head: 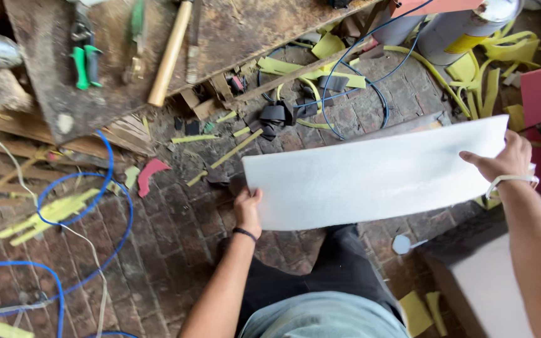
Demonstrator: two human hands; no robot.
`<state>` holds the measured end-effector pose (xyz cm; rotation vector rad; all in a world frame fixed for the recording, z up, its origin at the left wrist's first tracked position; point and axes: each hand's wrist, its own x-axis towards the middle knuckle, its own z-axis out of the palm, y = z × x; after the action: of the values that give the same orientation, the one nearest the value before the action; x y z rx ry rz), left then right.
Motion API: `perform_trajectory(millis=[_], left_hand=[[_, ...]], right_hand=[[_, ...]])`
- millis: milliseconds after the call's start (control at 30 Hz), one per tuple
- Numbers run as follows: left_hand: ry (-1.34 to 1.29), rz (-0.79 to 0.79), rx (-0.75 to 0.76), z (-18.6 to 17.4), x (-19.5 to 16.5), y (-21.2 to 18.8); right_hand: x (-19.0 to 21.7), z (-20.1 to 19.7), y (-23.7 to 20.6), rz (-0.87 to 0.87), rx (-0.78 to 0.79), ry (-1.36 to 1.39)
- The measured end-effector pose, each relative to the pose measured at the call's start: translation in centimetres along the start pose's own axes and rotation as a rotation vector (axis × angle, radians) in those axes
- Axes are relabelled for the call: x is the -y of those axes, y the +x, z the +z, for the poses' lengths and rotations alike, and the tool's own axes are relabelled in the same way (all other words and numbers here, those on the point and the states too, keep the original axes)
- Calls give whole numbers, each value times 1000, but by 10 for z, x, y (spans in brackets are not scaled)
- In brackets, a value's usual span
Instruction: The person sprays adhesive onto a wooden furniture frame using a spray gun. They then place a sheet of foam padding onto the frame, cut it to size with a knife, and trim the edges. The person flips the frame and repeats the adhesive application and foam placement process.
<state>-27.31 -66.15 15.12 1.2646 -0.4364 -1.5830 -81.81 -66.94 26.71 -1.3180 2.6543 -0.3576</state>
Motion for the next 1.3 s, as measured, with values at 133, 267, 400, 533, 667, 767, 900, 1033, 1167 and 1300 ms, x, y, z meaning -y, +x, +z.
perform_trajectory(millis=[133,267,400,533,667,767,900,1033,1167,1300], left_hand=[[-71,-31,-218,35,58,3],[-89,-227,-310,78,94,2],[59,-205,-336,100,106,9],[139,-85,-378,102,131,36],[269,-1,-530,62,147,61],[482,-13,-631,31,149,69],[464,60,-560,16,165,83],[357,15,-516,17,193,82],[215,-62,-476,13,210,65],[247,-73,-489,3,209,56]], right_hand=[[-57,44,53,674,147,547],[-93,92,75,823,429,1430],[-115,125,87,789,380,1729],[-126,154,90,975,293,1623],[-116,193,67,954,385,1708],[-109,220,49,930,323,1673],[-119,238,41,950,230,1598],[-144,242,31,944,155,1416],[-167,235,17,701,350,1343],[-161,238,13,760,250,1328]])
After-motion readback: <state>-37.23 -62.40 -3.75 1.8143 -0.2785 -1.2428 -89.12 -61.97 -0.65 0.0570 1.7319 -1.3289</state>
